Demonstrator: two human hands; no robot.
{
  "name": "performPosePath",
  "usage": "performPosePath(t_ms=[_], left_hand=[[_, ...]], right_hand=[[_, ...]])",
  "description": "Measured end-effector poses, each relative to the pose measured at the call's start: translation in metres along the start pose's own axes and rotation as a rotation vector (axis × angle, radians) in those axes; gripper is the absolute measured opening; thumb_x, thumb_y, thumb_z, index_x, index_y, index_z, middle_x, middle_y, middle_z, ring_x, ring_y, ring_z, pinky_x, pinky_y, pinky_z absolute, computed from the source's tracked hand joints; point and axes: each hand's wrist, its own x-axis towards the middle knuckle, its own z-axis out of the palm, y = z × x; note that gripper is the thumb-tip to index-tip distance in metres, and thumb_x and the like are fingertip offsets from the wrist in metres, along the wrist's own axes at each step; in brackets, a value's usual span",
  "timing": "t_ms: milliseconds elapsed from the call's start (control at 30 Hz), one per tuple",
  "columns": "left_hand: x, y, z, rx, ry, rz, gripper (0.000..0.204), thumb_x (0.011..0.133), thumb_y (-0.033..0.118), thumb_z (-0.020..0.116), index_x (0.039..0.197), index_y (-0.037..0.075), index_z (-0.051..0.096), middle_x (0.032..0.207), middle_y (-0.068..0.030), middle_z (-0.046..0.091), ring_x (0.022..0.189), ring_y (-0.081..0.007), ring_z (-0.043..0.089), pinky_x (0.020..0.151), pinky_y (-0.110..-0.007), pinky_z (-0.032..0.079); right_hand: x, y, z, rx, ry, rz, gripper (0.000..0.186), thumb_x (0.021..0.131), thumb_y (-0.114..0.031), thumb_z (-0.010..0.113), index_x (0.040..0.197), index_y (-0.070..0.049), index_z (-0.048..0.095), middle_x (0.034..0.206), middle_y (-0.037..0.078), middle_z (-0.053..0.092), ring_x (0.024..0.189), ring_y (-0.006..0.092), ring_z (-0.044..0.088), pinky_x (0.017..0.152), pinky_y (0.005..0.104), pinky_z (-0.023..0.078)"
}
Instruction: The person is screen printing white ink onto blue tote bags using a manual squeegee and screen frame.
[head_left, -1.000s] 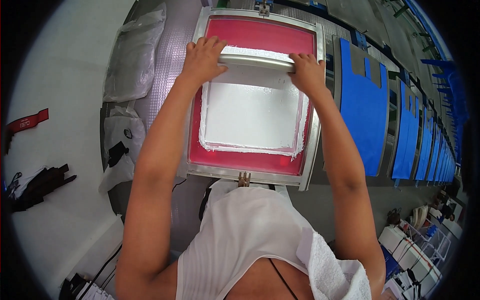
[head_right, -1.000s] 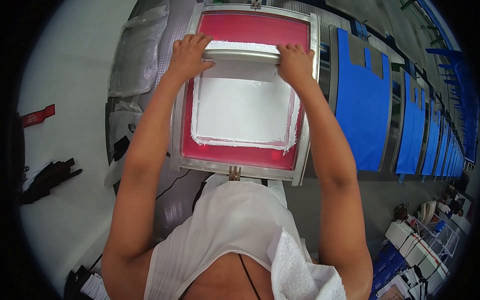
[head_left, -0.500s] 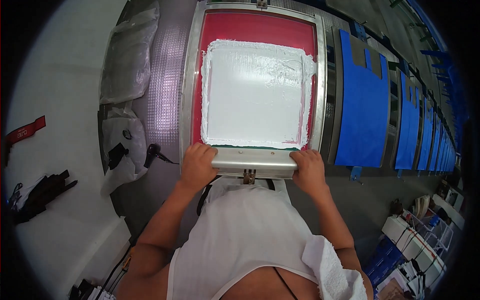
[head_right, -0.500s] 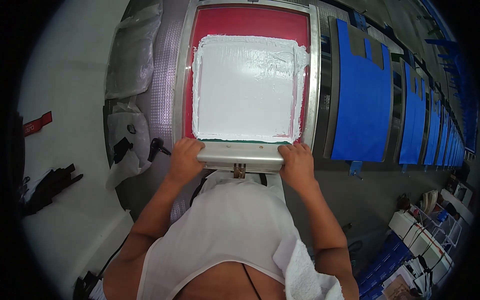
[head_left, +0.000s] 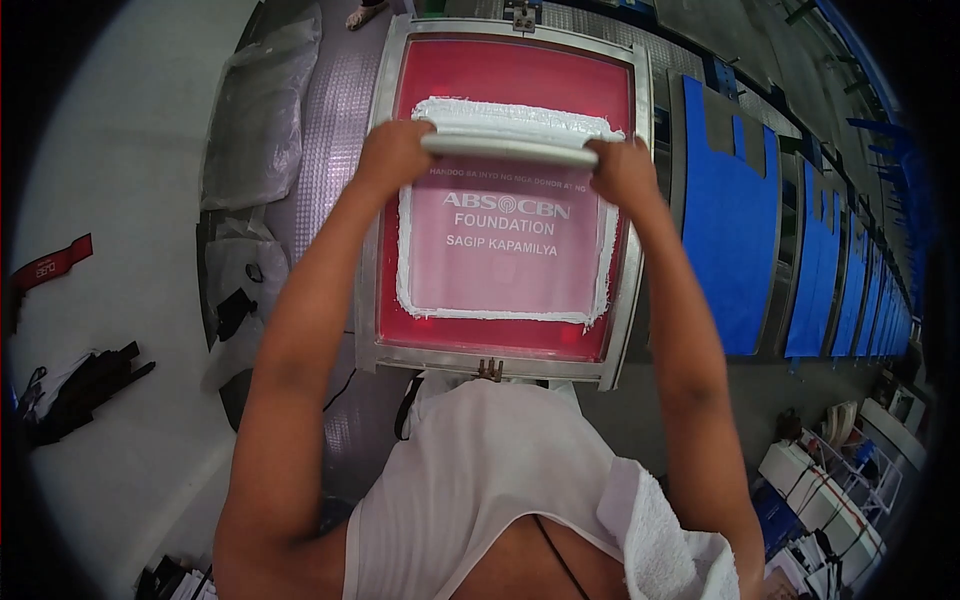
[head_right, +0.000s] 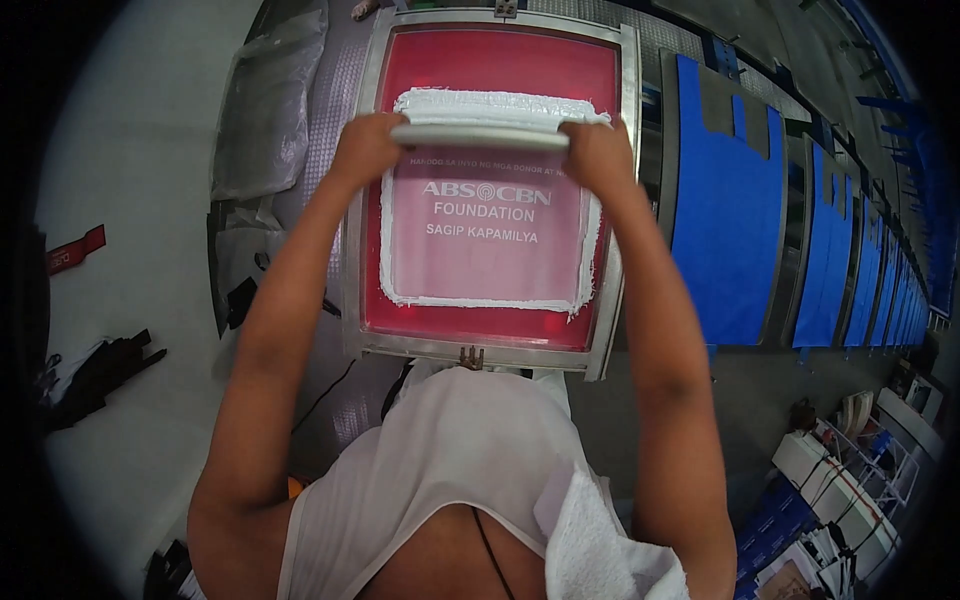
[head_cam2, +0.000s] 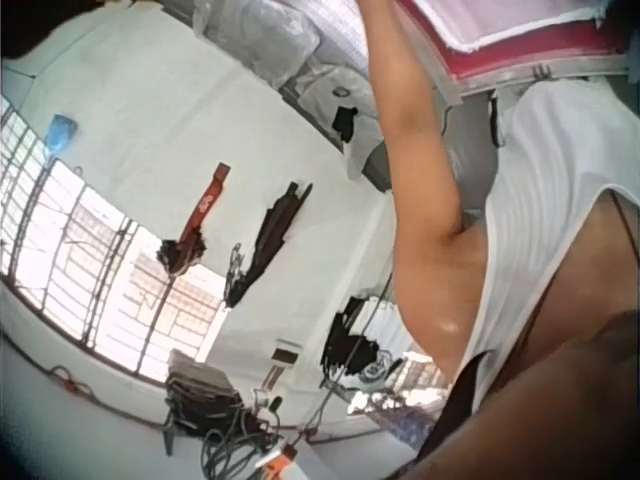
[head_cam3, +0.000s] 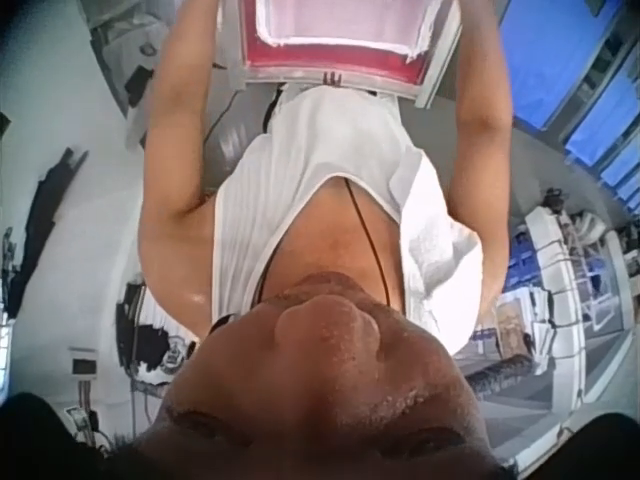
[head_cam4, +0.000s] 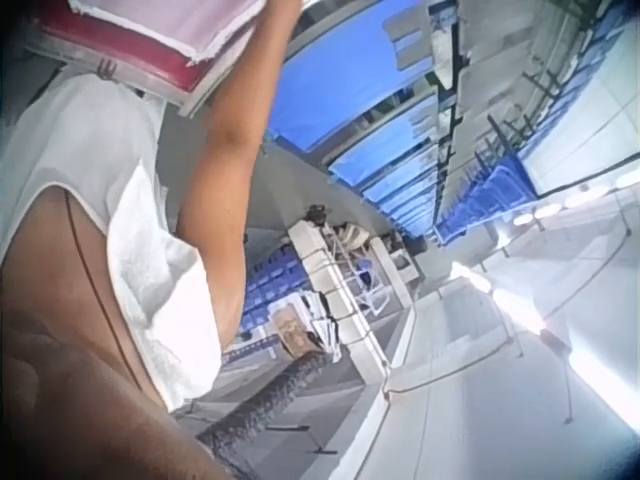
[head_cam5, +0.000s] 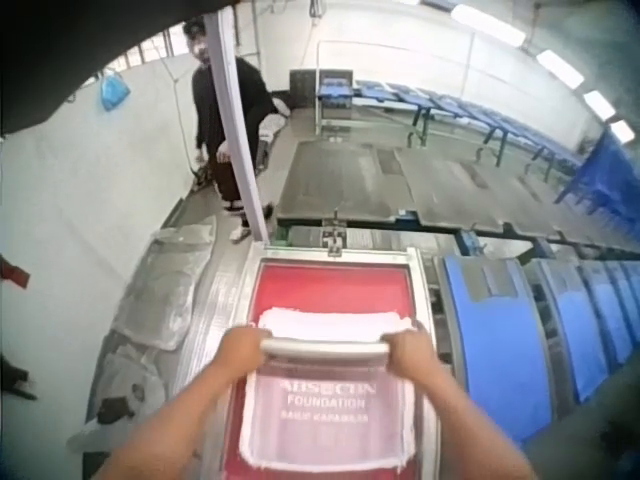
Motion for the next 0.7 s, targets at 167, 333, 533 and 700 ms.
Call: performPosePath(t_ms=[167, 333, 533, 700], left_hand=[[-0.022, 0.032, -0.038, -0.051, -0.13, -0.055, 0.029, 0.071, 0.029, 0.072, 0.093, 0.011, 0.069, 0.083, -0.0161, 0.066, 0.081, -0.0336, 0.064, 0.075, -0.043, 0.05], [-0.209, 0.08, -0.032, -0.159, -0.138, 0.048, 0.031, 0.059, 0.007, 0.071, 0.089, 0.005, 0.066, 0.089, -0.0138, 0.064, 0.086, -0.0322, 0.059, 0.08, -0.042, 0.046], [-0.176, 0.043, 0.012, -0.184, 0.059, 0.173, 0.033, 0.056, 0.003, 0.069, 0.088, 0.003, 0.064, 0.085, -0.0129, 0.064, 0.082, -0.031, 0.058, 0.078, -0.041, 0.045], [-0.024, 0.012, -0.006, -0.075, 0.024, 0.074, 0.018, 0.068, 0.015, 0.066, 0.085, 0.01, 0.068, 0.079, -0.0165, 0.065, 0.079, -0.035, 0.063, 0.073, -0.045, 0.05]], right_hand=[[-0.024, -0.015, -0.045, 0.103, -0.106, 0.081, 0.03, 0.067, -0.011, 0.061, 0.095, -0.015, 0.068, 0.08, 0.012, 0.067, 0.077, 0.0307, 0.065, 0.07, 0.0417, 0.052], [-0.2, -0.091, -0.046, 0.238, -0.311, 0.073, 0.047, 0.057, -0.001, 0.064, 0.103, -0.01, 0.065, 0.089, 0.009, 0.065, 0.092, 0.029, 0.06, 0.104, 0.0529, 0.03], [-0.172, -0.079, -0.005, 0.192, -0.159, 0.089, 0.047, 0.056, 0.002, 0.063, 0.101, -0.011, 0.063, 0.097, 0.007, 0.064, 0.095, 0.0278, 0.058, 0.106, 0.0548, 0.028], [-0.031, -0.021, -0.009, 0.096, -0.086, 0.071, 0.037, 0.062, -0.003, 0.061, 0.098, -0.01, 0.068, 0.078, 0.017, 0.065, 0.077, 0.0325, 0.063, 0.091, 0.0429, 0.044]])
